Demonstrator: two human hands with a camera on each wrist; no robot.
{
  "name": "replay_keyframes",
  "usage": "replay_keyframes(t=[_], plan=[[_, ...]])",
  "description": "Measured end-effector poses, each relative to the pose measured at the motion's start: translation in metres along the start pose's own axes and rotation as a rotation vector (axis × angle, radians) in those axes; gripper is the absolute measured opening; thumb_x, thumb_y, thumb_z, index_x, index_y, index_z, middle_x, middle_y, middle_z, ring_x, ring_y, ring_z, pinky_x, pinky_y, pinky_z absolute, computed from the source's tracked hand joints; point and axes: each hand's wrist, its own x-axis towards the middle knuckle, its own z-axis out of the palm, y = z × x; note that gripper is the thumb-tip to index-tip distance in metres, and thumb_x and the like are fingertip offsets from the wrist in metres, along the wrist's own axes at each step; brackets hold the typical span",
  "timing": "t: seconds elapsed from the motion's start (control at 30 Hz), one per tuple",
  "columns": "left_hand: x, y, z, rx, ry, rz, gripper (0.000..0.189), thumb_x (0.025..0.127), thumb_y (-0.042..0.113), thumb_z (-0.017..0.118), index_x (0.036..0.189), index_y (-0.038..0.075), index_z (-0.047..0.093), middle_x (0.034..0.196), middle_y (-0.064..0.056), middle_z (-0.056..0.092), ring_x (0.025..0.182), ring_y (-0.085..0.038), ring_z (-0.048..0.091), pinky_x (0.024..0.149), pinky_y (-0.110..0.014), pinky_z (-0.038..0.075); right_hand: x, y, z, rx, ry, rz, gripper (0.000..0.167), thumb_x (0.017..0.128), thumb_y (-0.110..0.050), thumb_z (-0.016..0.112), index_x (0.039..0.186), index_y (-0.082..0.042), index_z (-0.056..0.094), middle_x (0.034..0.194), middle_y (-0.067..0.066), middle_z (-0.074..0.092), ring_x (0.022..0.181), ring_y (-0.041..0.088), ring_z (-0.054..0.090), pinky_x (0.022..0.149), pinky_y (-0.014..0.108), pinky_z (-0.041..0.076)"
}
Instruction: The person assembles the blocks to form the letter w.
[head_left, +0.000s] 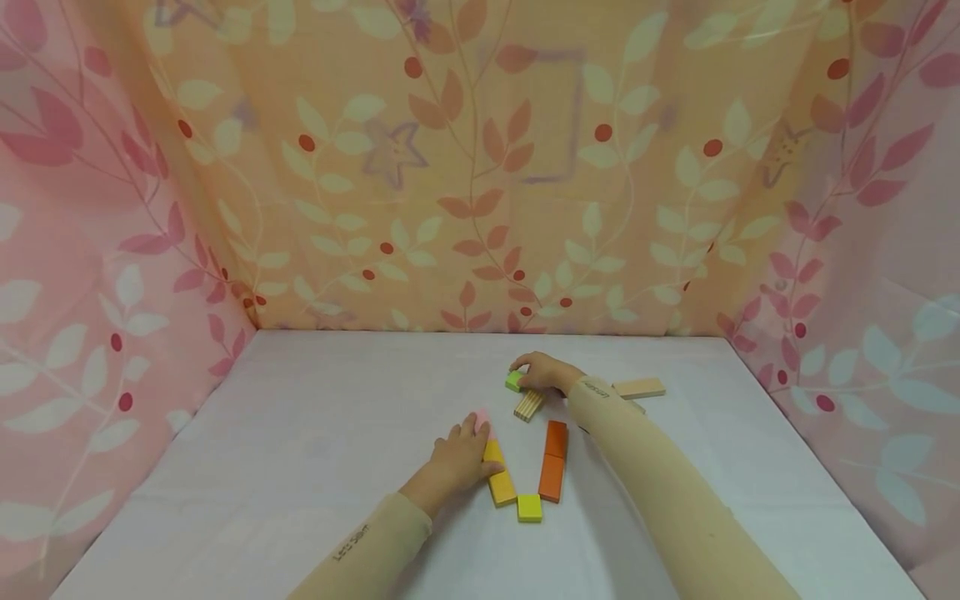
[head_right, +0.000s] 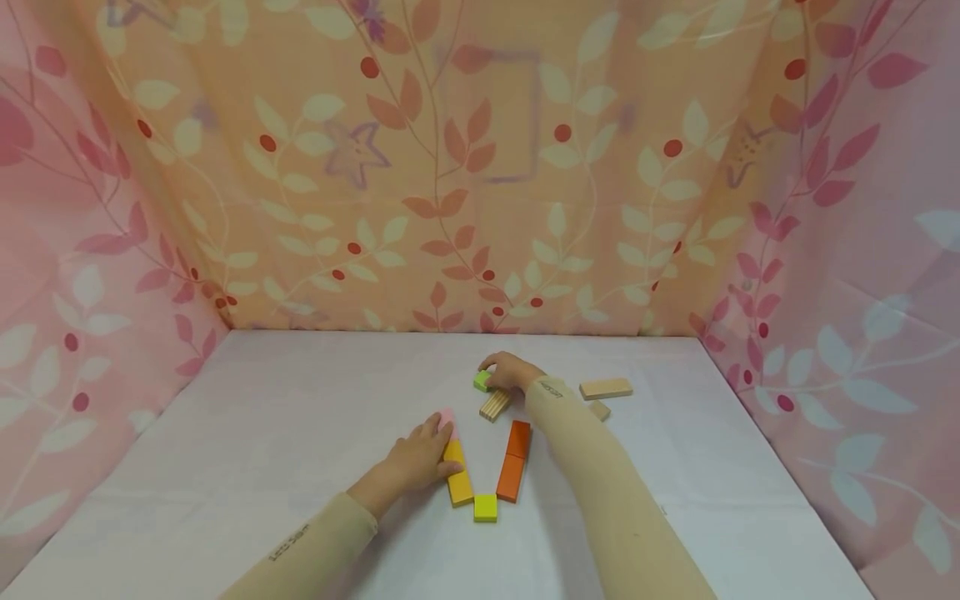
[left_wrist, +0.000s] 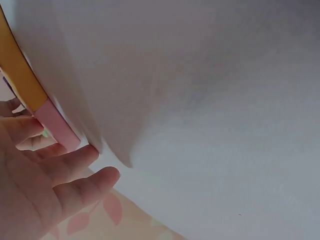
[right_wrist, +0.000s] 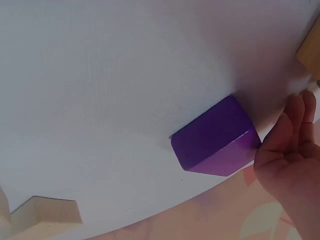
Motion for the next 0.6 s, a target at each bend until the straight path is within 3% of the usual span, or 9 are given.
replay_keyframes(t=[0.13,0.27,0.37,0.6], plan=[[-0.001,0.001,-0.002,0.002,-0.006,-0.007,0.077,0.088,0.051,0.064,0.146,0.004,0.042,0.152,-0.020,0.033,0.132,-0.039,0.040,0.101,-0.058,0.038,-0.002,-0.002,0.000,0.104,0.046,0.054,0.022,0.086,-0.004,0.070,0.107,-0.003,0.063,0.104,0.010,0.059,0.093,0.022,0.053,0.088,0.036,0.045],[-0.001,0.002,-0.002,0.002,-0.013,-0.013,0.078,0.088,0.049,0.065,0.146,0.004,0.041,0.152,-0.020,0.032,0.132,-0.039,0.040,0.101,-0.057,0.038,-0.002,-0.003,0.002,0.165,0.100,0.096,0.020,0.081,0.000,0.075,0.096,-0.001,0.062,0.095,0.008,0.058,0.089,0.021,0.052,0.084,0.033,0.046],[0.000,0.002,-0.003,-0.006,-0.020,-0.013,0.077,0.088,0.048,0.066,0.146,0.003,0.041,0.152,-0.020,0.032,0.133,-0.039,0.039,0.102,-0.057,0.037,-0.002,-0.003,0.001,0.170,0.133,0.112,0.025,0.078,0.002,0.077,0.099,0.002,0.064,0.096,0.010,0.059,0.088,0.022,0.053,0.082,0.034,0.047],[0.001,0.003,-0.007,0.013,-0.026,-0.002,0.078,0.088,0.049,0.066,0.145,0.002,0.041,0.151,-0.022,0.033,0.132,-0.040,0.040,0.103,-0.057,0.036,-0.011,0.002,-0.005,0.259,0.194,0.156,0.037,0.078,0.002,0.072,0.115,0.006,0.066,0.112,0.020,0.062,0.102,0.027,0.055,0.095,0.039,0.046]])
